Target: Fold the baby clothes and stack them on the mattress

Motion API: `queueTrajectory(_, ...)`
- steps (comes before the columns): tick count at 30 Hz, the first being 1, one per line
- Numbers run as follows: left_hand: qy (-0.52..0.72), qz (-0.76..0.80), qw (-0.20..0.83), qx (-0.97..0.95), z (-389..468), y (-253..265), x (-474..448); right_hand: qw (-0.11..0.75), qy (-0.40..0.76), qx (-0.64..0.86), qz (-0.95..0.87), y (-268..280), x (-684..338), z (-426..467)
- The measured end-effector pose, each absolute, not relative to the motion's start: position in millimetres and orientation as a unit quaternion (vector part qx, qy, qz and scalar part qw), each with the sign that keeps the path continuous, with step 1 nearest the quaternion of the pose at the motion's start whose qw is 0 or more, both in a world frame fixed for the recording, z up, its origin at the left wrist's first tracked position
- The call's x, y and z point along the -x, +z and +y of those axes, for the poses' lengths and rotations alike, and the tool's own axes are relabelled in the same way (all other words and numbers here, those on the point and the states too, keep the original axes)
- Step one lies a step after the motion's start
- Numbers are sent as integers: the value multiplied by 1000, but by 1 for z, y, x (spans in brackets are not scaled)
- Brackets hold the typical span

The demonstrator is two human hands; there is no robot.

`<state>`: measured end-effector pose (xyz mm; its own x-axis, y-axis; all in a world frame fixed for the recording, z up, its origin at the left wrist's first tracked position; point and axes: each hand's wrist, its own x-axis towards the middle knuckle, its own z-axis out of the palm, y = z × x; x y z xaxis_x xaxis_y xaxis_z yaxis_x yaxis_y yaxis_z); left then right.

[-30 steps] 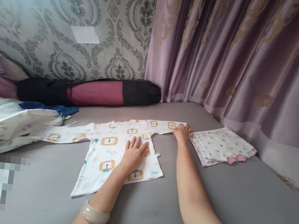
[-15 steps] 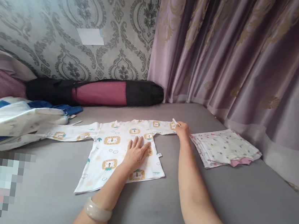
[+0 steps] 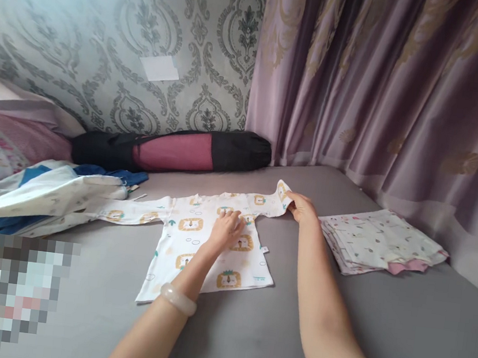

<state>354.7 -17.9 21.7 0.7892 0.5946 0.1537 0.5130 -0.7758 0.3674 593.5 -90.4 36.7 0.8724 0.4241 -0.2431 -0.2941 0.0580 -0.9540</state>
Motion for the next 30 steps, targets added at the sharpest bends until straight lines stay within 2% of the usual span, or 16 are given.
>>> queueTrajectory(6,156,285,185,-927,13,13,-393,750,295,592,-23,45,-590,-87)
queueTrajectory(11,159,259,168,-938,23,2,-412,765,291,574,-29,52,-586,-83)
queueTrajectory(20,88,255,156,-950,26,6,-413,830,317,458,-43,64,-580,-81)
queueTrajectory(30,8,249,145,-957,40,21,-426,843,361,399,-26,70,-564,-66)
